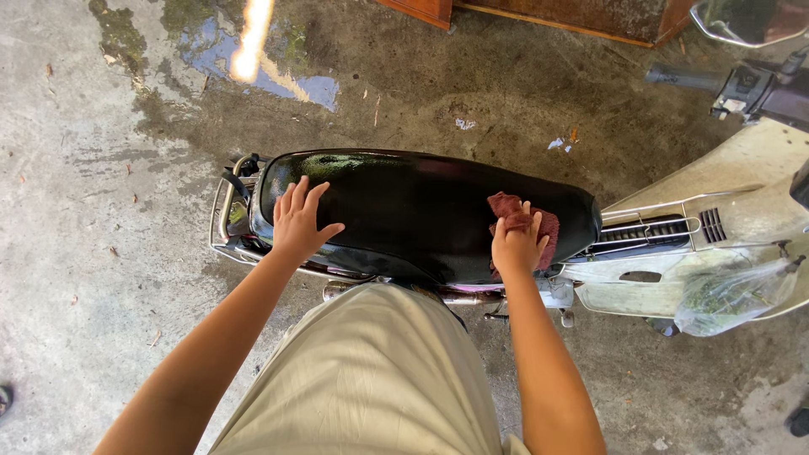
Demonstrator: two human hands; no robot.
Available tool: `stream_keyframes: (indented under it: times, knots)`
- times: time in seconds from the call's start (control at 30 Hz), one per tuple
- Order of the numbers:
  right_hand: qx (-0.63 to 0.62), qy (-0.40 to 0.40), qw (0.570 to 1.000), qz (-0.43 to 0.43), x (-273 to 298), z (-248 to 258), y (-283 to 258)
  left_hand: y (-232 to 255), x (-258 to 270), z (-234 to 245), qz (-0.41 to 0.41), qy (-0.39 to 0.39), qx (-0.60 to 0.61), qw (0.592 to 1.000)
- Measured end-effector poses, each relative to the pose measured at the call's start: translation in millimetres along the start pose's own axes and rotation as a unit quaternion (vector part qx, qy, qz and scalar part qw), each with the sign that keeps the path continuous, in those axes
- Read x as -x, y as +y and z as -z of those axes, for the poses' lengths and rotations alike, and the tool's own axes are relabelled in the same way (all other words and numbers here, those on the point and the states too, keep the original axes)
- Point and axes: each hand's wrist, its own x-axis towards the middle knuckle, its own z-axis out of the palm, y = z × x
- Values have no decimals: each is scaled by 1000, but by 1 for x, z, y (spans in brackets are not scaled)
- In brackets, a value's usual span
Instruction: The person wipes down various parts of a motorcycle using a cloth, including the seat and the dashboard area.
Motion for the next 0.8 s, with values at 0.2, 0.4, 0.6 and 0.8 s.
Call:
stream_keyframes:
  times: [0.2,0.4,0.6,0.8]
  knots:
    - [-30,-32,995,88,8,-55,-73,-44,2,-33,17,-115,-62,991]
    - [5,-112,939,326,67,-65,-178,-49,-5,-40,33,-144,-63,987]
    - [-17,-101,925,366,69,-43,-176,-45,-2,-43,30,-128,-59,990]
    - [23,-54,981,183,2,-31,-85,-50,-4,-44,23,-142,-64,987]
